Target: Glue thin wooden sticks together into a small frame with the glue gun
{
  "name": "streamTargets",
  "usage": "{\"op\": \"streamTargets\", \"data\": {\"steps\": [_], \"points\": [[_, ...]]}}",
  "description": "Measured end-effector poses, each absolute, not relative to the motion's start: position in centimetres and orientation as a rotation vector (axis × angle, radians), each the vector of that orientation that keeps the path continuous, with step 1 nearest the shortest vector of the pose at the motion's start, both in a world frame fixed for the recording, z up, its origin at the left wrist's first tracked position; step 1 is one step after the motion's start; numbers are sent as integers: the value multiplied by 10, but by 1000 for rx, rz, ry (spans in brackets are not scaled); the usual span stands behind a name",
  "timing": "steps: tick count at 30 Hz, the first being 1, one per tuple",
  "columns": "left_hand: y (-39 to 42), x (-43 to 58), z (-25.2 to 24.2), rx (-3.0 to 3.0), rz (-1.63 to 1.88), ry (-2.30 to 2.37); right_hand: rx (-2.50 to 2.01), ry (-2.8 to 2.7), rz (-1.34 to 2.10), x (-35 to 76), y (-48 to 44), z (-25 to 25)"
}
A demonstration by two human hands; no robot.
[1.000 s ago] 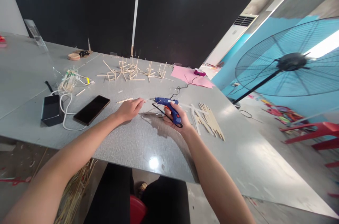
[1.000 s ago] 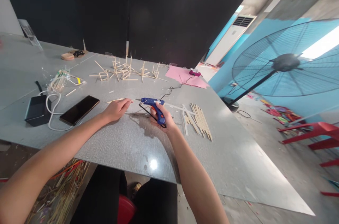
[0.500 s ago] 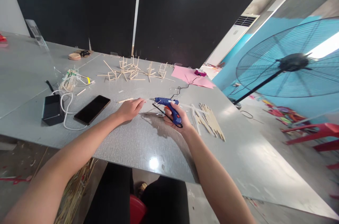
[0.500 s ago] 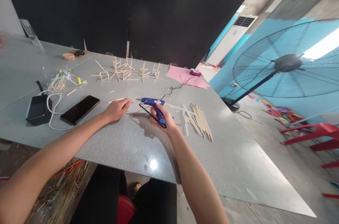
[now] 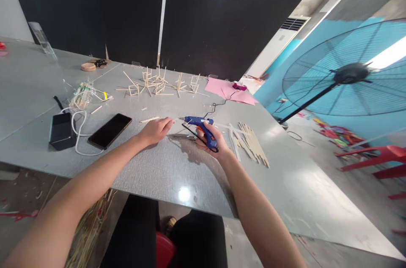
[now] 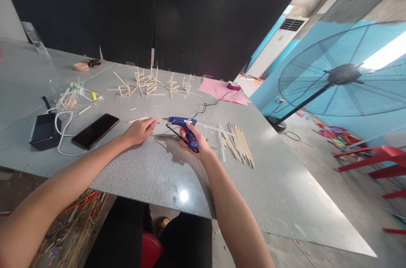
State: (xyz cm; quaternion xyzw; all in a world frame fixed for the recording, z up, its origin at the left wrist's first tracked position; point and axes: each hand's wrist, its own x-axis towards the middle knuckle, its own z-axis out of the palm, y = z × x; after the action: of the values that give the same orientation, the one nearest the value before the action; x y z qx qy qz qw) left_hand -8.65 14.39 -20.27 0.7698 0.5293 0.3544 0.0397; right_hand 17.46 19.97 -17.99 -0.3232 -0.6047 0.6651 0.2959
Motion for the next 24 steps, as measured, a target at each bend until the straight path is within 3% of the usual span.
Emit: {"op": "streamTargets", "data": {"steps": [7,13,19,24], "points": [[147,-90,-202,2366,1147,1585,-1282,-1911,952,166,213,-203],[150,-104,-196,2210,1453,1784,-1558,-2244,405,125,232,-182],[153,-127,-188,2055,1794,1895,-1637,-2476,125,79,270,-162],[154,-127,-188,2196,1812,1771,-1618,-2592,108,62,273,-163]]}}
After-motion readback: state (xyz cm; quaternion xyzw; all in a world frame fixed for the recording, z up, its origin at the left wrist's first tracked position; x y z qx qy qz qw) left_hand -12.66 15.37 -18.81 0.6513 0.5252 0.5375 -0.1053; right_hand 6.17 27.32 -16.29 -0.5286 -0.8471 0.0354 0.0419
